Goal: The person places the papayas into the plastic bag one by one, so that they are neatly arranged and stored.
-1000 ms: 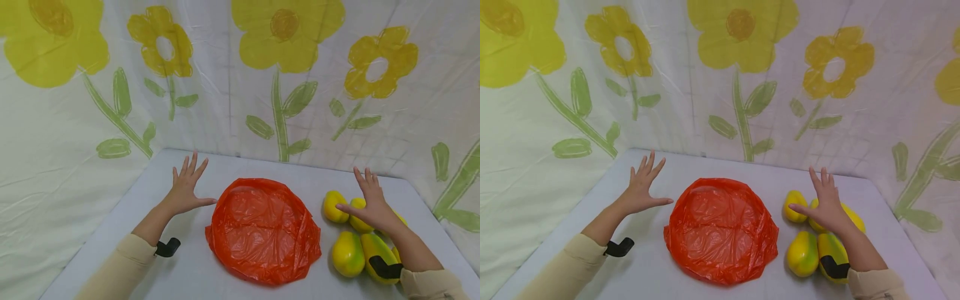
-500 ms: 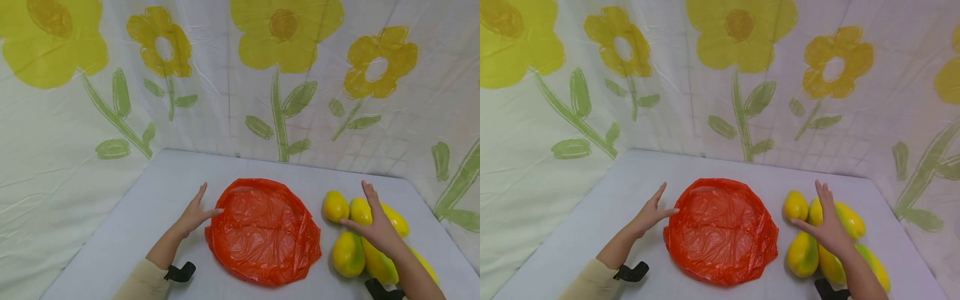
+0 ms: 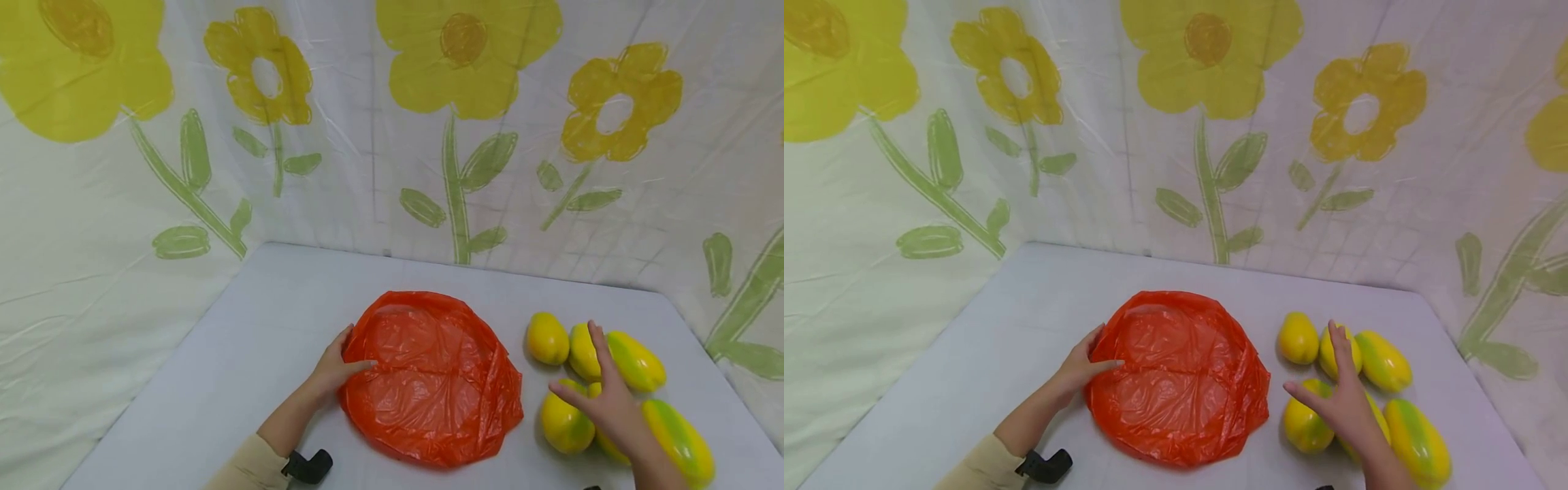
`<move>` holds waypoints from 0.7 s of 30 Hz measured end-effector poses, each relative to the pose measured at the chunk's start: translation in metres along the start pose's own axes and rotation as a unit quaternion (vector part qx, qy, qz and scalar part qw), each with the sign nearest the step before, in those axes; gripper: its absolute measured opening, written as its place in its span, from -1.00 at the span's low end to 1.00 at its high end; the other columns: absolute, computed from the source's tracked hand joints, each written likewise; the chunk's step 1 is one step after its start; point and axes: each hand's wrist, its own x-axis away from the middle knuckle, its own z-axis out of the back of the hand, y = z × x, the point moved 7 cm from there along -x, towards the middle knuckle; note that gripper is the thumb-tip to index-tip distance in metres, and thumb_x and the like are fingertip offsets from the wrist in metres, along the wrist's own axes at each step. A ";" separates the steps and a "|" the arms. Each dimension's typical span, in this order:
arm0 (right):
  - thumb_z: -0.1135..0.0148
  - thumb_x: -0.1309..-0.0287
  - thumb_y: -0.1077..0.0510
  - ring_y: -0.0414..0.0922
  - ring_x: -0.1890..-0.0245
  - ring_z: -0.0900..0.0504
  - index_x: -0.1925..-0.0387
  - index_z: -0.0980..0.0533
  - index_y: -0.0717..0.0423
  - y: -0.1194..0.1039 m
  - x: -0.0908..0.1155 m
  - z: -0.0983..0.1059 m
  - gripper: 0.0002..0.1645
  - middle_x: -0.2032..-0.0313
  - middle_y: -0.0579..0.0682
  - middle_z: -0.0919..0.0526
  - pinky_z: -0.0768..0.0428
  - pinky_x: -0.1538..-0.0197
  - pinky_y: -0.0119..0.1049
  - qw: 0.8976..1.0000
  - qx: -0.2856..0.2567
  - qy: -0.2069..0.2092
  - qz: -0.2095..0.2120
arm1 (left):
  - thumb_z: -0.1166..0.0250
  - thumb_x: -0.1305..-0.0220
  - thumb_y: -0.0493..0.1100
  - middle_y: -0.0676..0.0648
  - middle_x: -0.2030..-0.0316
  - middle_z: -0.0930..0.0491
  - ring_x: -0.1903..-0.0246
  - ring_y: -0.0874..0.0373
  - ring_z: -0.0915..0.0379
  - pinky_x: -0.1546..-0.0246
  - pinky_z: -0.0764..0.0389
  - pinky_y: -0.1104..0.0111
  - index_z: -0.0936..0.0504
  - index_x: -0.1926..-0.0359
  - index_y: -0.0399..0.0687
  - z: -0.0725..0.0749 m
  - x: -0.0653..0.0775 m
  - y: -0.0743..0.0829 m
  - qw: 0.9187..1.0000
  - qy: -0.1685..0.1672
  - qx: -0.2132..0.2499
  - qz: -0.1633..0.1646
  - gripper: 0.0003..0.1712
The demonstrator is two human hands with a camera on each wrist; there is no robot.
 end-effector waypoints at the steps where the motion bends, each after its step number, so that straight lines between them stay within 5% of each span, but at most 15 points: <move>1: -0.25 -0.04 -0.19 0.35 -0.38 0.42 -0.28 0.61 -0.60 0.002 0.001 -0.001 0.28 -0.42 -0.03 0.63 0.07 -0.09 0.57 1.000 -0.003 -0.002 -0.008 | -0.39 -0.03 -0.12 -0.24 -0.33 -0.20 -0.22 -0.20 -0.27 0.14 -0.65 0.13 0.01 -0.43 -0.07 -0.001 0.000 -0.001 1.000 -0.001 0.004 -0.001 0.03; 21: -0.30 0.03 -0.23 0.31 -0.40 0.33 -0.40 0.54 -0.27 0.021 0.007 -0.027 0.36 -0.46 0.05 0.46 0.11 -0.24 0.45 0.997 -0.023 0.002 -0.077 | -0.25 -0.13 -0.32 -0.23 -0.28 -0.28 -0.18 -0.17 -0.32 0.06 -0.62 0.12 -0.10 -0.40 -0.11 -0.002 0.002 -0.005 1.000 0.011 0.012 -0.011 -0.17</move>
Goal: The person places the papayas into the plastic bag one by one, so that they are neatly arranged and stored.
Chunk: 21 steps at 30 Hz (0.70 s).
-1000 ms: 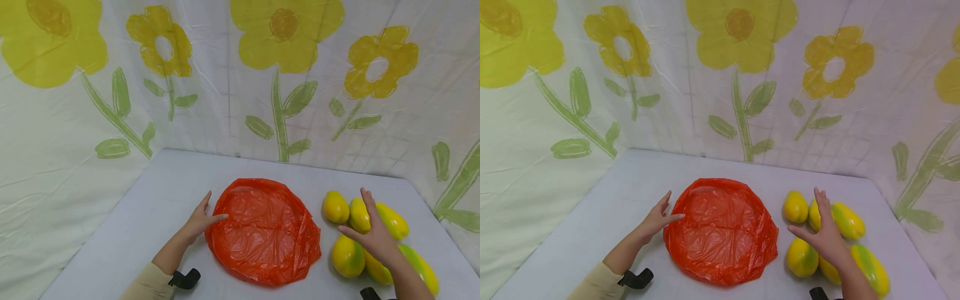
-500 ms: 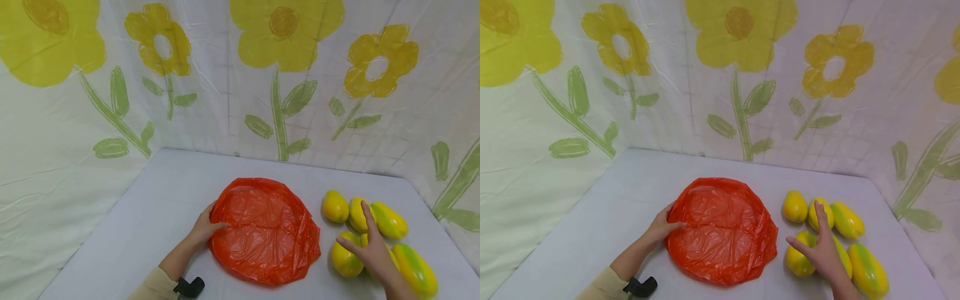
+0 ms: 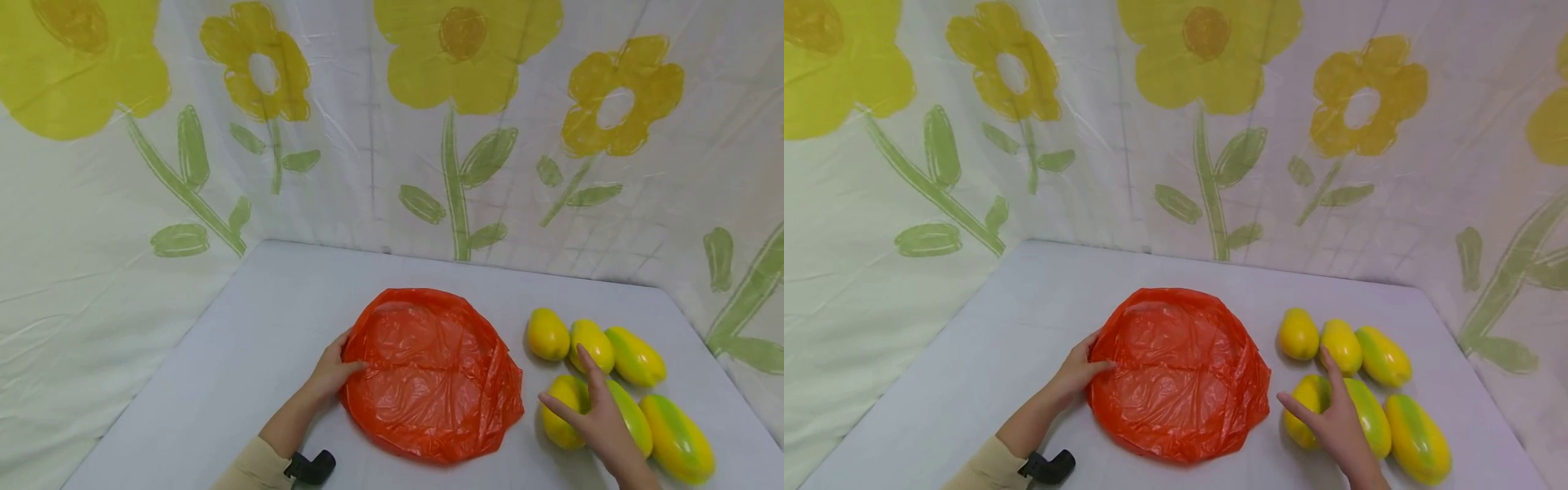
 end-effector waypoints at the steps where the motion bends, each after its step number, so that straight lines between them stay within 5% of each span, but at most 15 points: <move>1: -0.29 0.04 -0.26 0.31 -0.40 0.29 -0.40 0.53 -0.25 0.002 -0.001 -0.001 0.36 -0.46 0.07 0.44 0.09 -0.24 0.45 1.000 0.009 -0.003 -0.010 | -0.25 -0.13 -0.32 -0.24 -0.29 -0.28 -0.18 -0.17 -0.32 0.06 -0.62 0.12 -0.10 -0.40 -0.11 0.000 0.000 0.000 1.000 -0.001 0.001 -0.001 -0.17; 9: -0.27 0.05 -0.32 0.31 -0.37 0.12 -0.46 0.32 -0.08 0.004 -0.004 -0.003 0.29 -0.44 0.23 0.15 0.02 -0.27 0.41 0.999 0.043 0.015 -0.012 | -0.23 -0.14 -0.32 -0.21 -0.30 -0.26 -0.19 -0.15 -0.31 0.06 -0.62 0.13 -0.08 -0.41 -0.09 0.000 -0.001 -0.002 1.000 -0.006 0.014 0.008 -0.17; 21: -0.23 -0.10 -0.12 0.27 -0.37 -0.02 -0.33 -0.17 0.14 0.004 -0.004 -0.002 -0.14 -0.41 0.25 -0.03 -0.11 -0.30 0.30 0.994 -0.004 0.094 0.052 | -0.15 -0.19 -0.35 -0.21 -0.32 -0.24 -0.22 -0.15 -0.28 -0.01 -0.57 0.12 -0.08 -0.40 -0.11 0.001 -0.003 -0.004 1.000 0.002 0.006 0.016 -0.23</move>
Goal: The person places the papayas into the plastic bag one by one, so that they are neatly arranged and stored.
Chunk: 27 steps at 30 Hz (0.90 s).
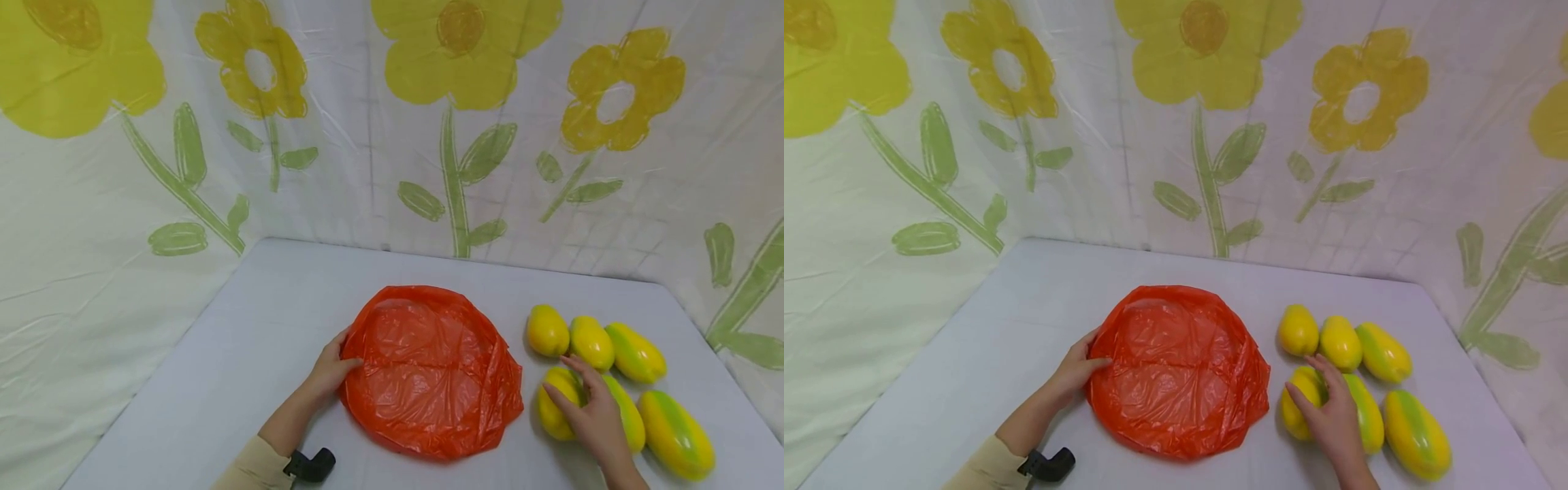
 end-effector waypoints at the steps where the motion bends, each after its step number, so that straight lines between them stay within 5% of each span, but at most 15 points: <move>1: -0.23 -0.11 -0.12 0.27 -0.37 -0.02 -0.33 -0.18 0.13 0.000 0.000 -0.001 -0.16 -0.41 0.24 -0.03 -0.11 -0.30 0.29 1.000 0.001 0.001 -0.001 | -0.15 -0.19 -0.35 -0.22 -0.31 -0.24 -0.22 -0.16 -0.28 -0.01 -0.57 0.12 -0.08 -0.40 -0.12 0.000 0.000 0.000 1.000 -0.001 0.000 -0.002 -0.23; 6: -0.18 -0.15 -0.13 0.23 -0.39 0.01 -0.36 -0.14 0.12 0.002 0.000 -0.006 -0.15 -0.42 0.21 -0.01 -0.08 -0.34 0.26 1.000 0.017 -0.001 -0.021 | -0.14 -0.20 -0.35 -0.22 -0.31 -0.24 -0.20 -0.15 -0.29 0.00 -0.59 0.13 -0.08 -0.40 -0.11 -0.001 0.001 0.000 1.000 -0.004 0.005 -0.003 -0.24; 15: 0.11 -0.17 -0.40 0.24 -0.37 0.07 -0.46 0.28 0.02 0.020 -0.003 -0.017 0.07 -0.45 0.23 0.18 0.03 -0.34 0.31 0.992 0.026 -0.063 -0.102 | -0.12 -0.20 -0.36 -0.20 -0.33 -0.22 -0.22 -0.14 -0.28 -0.04 -0.56 0.12 -0.08 -0.41 -0.10 0.000 0.001 0.001 1.000 -0.001 0.012 -0.002 -0.24; 27: -0.14 -0.02 -0.37 0.22 -0.21 -0.08 -0.46 0.27 0.03 0.026 -0.005 -0.022 0.22 -0.40 0.30 0.09 -0.20 -0.26 0.29 0.990 -0.009 -0.052 -0.133 | -0.10 -0.22 -0.37 -0.21 -0.32 -0.23 -0.21 -0.14 -0.29 -0.03 -0.56 0.13 -0.08 -0.40 -0.11 -0.001 0.000 0.001 1.000 -0.010 0.025 -0.010 -0.26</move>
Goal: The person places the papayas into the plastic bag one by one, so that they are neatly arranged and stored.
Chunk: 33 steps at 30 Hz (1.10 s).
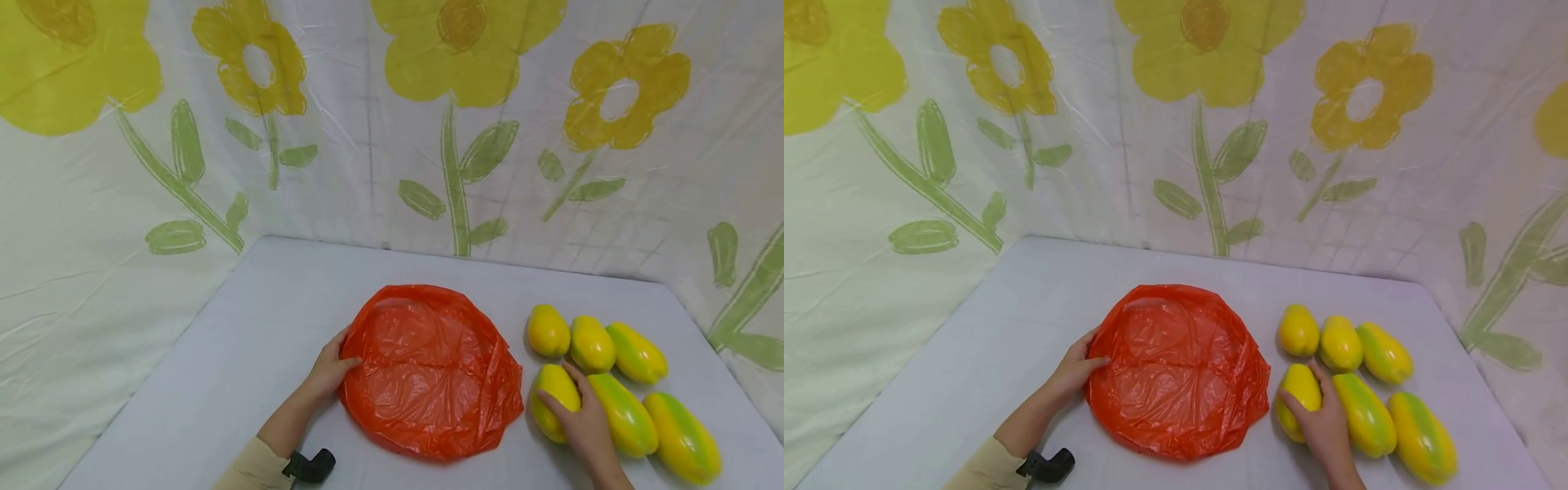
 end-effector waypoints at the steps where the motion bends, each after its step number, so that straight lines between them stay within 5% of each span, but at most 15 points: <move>1: -0.15 -0.02 -0.37 0.23 -0.22 -0.08 -0.46 0.27 0.02 0.000 0.000 0.000 0.23 -0.40 0.30 0.10 -0.20 -0.25 0.29 1.000 -0.001 -0.001 0.000 | -0.10 -0.22 -0.37 -0.21 -0.32 -0.23 -0.21 -0.14 -0.29 -0.03 -0.56 0.13 -0.08 -0.40 -0.11 0.000 0.000 0.000 1.000 -0.001 0.001 -0.001 -0.26; 33: -0.19 -0.06 -0.27 0.23 -0.23 -0.09 -0.46 0.21 -0.15 -0.027 0.004 0.004 0.12 -0.40 0.29 0.09 -0.30 -0.17 0.28 0.999 -0.015 0.000 0.030 | -0.06 -0.24 -0.37 -0.24 -0.31 -0.25 -0.19 -0.14 -0.31 -0.03 -0.57 0.12 -0.08 -0.40 -0.13 -0.001 0.002 0.002 1.000 -0.001 0.006 -0.001 -0.28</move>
